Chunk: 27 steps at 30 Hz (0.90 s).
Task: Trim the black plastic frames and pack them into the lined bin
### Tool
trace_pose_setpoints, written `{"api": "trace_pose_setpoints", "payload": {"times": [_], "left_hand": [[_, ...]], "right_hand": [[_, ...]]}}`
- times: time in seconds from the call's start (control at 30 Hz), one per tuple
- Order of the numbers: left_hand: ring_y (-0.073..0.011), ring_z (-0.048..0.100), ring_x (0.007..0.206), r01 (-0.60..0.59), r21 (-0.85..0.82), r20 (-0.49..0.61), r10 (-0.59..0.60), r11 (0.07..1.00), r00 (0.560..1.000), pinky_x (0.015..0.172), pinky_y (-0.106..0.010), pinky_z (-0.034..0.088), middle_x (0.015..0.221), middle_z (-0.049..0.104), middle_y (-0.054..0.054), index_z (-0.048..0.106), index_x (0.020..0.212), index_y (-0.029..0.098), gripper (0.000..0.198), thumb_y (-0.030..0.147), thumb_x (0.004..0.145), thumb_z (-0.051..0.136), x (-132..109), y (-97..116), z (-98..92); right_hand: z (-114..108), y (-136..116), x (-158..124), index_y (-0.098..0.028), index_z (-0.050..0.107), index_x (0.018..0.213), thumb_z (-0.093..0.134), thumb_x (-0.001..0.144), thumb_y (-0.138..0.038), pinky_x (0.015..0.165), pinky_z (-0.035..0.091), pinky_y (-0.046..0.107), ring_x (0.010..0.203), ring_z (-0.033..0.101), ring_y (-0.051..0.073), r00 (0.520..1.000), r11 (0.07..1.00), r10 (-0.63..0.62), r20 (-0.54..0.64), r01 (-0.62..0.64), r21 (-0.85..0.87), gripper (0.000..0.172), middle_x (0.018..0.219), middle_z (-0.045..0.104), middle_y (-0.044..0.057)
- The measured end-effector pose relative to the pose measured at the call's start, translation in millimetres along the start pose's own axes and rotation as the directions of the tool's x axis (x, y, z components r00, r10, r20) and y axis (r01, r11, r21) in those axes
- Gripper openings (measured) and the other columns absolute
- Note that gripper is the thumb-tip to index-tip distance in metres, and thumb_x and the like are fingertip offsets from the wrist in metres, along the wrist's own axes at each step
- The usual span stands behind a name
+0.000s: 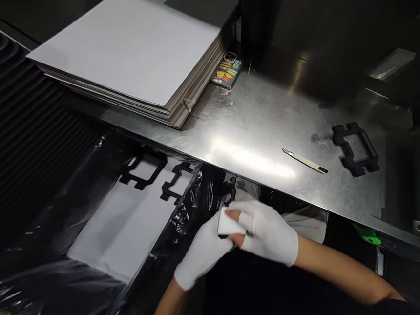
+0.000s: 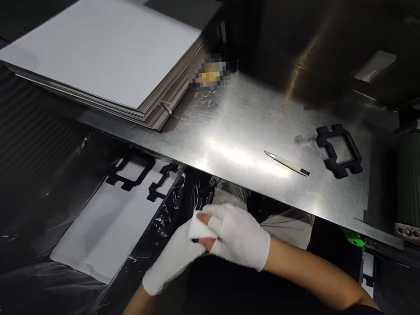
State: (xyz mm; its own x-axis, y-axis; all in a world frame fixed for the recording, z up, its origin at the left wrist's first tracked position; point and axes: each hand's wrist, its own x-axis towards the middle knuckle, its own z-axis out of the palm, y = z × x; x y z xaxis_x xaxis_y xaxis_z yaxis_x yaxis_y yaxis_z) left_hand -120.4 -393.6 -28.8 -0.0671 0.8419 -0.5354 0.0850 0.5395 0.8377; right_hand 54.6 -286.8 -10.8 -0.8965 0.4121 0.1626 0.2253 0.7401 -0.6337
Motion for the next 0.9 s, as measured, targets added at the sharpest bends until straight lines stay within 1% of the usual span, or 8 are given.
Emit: {"api": "trace_pose_setpoints", "payload": {"times": [0.07,0.2,0.33,0.47,0.6,0.67,0.77,0.9], "left_hand": [[-0.0281,0.075,0.101,-0.036,-0.041,-0.006,0.036,0.999,0.999,0.093,-0.041,0.061,0.107,0.078,-0.008,0.066,0.112,0.02,0.03,0.033,0.084,0.069,1,-3,1.0],[-0.0254,0.073,0.083,0.031,0.056,-0.031,-0.029,0.998,0.999,0.078,-0.037,0.061,0.086,0.074,-0.003,0.067,0.104,0.021,0.024,0.026,0.081,0.066,1,-4,2.4],[-0.0268,0.073,0.092,-0.025,-0.004,-0.045,0.025,1.0,0.999,0.084,-0.038,0.061,0.094,0.076,-0.006,0.069,0.107,0.02,0.029,0.03,0.08,0.072,1,-5,1.4],[-0.024,0.07,0.079,0.018,0.07,-0.034,-0.016,0.997,0.999,0.074,-0.036,0.059,0.085,0.074,-0.004,0.068,0.1,0.021,0.021,0.03,0.081,0.068,1,-8,-0.7],[-0.0276,0.074,0.093,-0.036,0.008,-0.043,0.036,0.999,0.998,0.084,-0.038,0.06,0.097,0.078,-0.007,0.069,0.107,0.02,0.029,0.032,0.08,0.071,1,-8,-2.6],[-0.0255,0.072,0.085,-0.012,0.057,-0.05,0.015,0.998,0.999,0.079,-0.037,0.059,0.089,0.076,-0.005,0.068,0.102,0.021,0.025,0.03,0.079,0.071,0,-4,-2.5],[-0.0208,0.065,0.071,0.037,0.081,-0.029,-0.035,0.996,0.999,0.07,-0.033,0.055,0.077,0.07,-0.001,0.066,0.093,0.021,0.015,0.025,0.079,0.065,0,3,-1.9],[-0.0217,0.068,0.077,0.034,0.005,-0.015,-0.034,0.999,0.999,0.074,-0.034,0.057,0.084,0.073,-0.002,0.067,0.096,0.021,0.019,0.024,0.078,0.064,-1,3,-2.7]], "right_hand": [[1,1,0,-0.016,0.057,0.146,0.067,0.106,-0.033,0.094,0.067,0.043,0.111,0.071,0.027,0.998,0.998,-0.058,0.028,0.057,0.03,0.045,0.138,0.071,0.016],[-1,3,2,-0.014,0.057,0.148,0.066,0.106,-0.026,0.098,0.065,0.048,0.119,0.07,0.03,1.0,0.999,0.007,-0.019,-0.008,-0.047,0.045,0.142,0.069,0.021],[0,3,2,-0.017,0.056,0.148,0.068,0.105,-0.03,0.096,0.066,0.044,0.113,0.072,0.027,0.993,0.995,-0.082,0.08,0.077,0.069,0.047,0.137,0.071,0.016],[4,2,2,-0.015,0.053,0.151,0.063,0.106,-0.023,0.098,0.065,0.049,0.12,0.07,0.03,0.999,0.999,-0.012,-0.035,0.011,-0.042,0.046,0.143,0.068,0.019],[6,1,4,-0.015,0.055,0.148,0.065,0.106,-0.029,0.094,0.067,0.045,0.111,0.072,0.027,0.994,0.993,-0.104,0.025,0.103,0.053,0.045,0.135,0.072,0.016],[4,2,5,-0.015,0.054,0.151,0.062,0.107,-0.022,0.096,0.067,0.048,0.115,0.071,0.029,0.998,0.998,-0.065,-0.004,0.065,-0.021,0.045,0.136,0.071,0.018],[-2,5,2,-0.02,0.049,0.16,0.064,0.107,-0.024,0.105,0.064,0.051,0.128,0.068,0.031,0.99,0.997,0.051,-0.134,-0.058,-0.044,0.055,0.145,0.067,0.018],[1,1,-3,-0.023,0.048,0.16,0.065,0.107,-0.03,0.105,0.063,0.049,0.128,0.068,0.029,0.969,0.99,0.136,-0.205,-0.129,0.048,0.056,0.144,0.067,0.016]]}}
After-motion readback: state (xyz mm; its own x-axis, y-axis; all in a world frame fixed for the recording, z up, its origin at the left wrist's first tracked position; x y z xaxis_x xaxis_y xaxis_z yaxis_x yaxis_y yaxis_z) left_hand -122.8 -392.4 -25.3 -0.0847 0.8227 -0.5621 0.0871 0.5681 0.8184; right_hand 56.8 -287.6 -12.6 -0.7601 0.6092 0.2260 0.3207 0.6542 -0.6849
